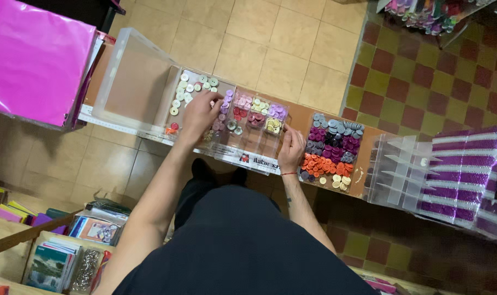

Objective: The person picks up and sorts small colorful buttons into different compartments of a plastic organizer tray by hand.

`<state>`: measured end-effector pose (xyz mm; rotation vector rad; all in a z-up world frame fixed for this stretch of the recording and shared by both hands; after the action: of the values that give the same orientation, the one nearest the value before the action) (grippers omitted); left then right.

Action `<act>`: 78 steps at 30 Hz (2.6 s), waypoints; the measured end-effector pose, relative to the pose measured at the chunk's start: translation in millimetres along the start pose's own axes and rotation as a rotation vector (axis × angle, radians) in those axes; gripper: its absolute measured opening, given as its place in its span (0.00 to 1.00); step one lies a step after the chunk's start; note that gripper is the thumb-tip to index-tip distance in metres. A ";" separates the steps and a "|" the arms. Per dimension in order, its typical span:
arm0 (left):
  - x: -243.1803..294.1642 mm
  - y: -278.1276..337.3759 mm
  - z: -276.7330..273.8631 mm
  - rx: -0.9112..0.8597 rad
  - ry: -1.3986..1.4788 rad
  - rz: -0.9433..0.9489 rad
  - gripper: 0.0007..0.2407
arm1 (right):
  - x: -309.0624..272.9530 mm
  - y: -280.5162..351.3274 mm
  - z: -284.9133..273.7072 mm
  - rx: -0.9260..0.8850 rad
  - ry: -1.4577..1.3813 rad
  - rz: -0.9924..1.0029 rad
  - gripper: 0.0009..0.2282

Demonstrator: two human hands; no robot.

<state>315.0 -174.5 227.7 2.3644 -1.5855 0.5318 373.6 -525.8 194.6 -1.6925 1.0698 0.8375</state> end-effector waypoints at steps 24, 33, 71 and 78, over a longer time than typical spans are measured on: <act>128.2 38.0 10.0 -0.354 1.177 -0.278 0.14 | 3.7 -1.6 -0.4 0.039 -0.003 -0.006 0.15; 131.9 28.8 16.0 0.270 0.525 0.282 0.05 | 16.2 -0.3 2.6 0.036 -0.019 -0.019 0.16; 187.4 88.2 -30.3 -0.477 0.779 0.344 0.08 | 32.5 5.4 4.8 -0.010 -0.018 -0.019 0.19; 110.8 168.0 -4.5 -0.969 0.777 0.251 0.14 | -0.6 0.3 -2.9 -0.028 -0.125 0.067 0.18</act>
<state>196.9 -329.1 279.4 1.0662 -1.3015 0.4774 373.3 -528.5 196.0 -1.6125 1.0379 0.9914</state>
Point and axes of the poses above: each hand's wrist, its own y-axis away from the middle knuckle, its own z-axis out of the palm, x = y × z, the point moved 7 cm from there along -y, towards the middle knuckle, and after that the axes turned 13 degrees about -y, right-handed, at the moved point
